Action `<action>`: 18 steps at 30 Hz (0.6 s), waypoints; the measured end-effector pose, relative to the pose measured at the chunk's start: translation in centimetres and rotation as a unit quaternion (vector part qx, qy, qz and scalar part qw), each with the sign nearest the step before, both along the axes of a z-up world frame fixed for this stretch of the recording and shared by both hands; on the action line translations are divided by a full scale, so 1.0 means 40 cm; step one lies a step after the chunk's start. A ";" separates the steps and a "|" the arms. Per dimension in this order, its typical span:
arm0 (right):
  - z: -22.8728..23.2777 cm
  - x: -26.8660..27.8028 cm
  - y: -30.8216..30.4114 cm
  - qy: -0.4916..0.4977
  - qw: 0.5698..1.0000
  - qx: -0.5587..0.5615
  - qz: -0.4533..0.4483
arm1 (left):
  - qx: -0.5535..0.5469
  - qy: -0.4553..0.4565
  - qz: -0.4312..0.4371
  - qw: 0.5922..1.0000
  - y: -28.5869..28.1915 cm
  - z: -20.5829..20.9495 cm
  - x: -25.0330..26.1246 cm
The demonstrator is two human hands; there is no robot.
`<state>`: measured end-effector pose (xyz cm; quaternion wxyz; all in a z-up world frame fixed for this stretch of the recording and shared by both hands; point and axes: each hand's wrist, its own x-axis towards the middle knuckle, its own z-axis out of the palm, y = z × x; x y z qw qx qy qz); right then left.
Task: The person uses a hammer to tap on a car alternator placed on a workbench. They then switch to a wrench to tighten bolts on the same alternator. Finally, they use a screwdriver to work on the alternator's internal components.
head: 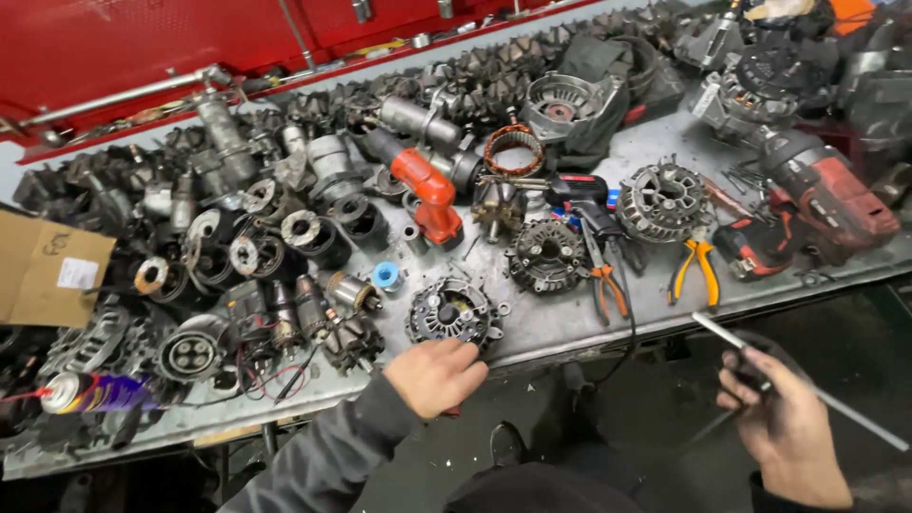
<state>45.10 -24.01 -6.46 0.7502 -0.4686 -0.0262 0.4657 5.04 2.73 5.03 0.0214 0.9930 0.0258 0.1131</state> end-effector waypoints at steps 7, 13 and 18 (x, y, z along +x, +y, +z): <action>-0.020 0.080 -0.067 -0.024 0.996 -0.077 -0.046 | -0.168 -0.041 0.154 0.973 0.166 0.012 0.167; 0.083 0.125 -0.065 -0.074 0.992 -0.088 -0.046 | -0.141 -0.141 0.208 0.958 0.156 -0.047 0.345; 0.163 0.183 -0.029 0.013 0.992 0.127 -0.019 | -0.415 0.060 0.124 0.899 -0.144 -0.121 0.516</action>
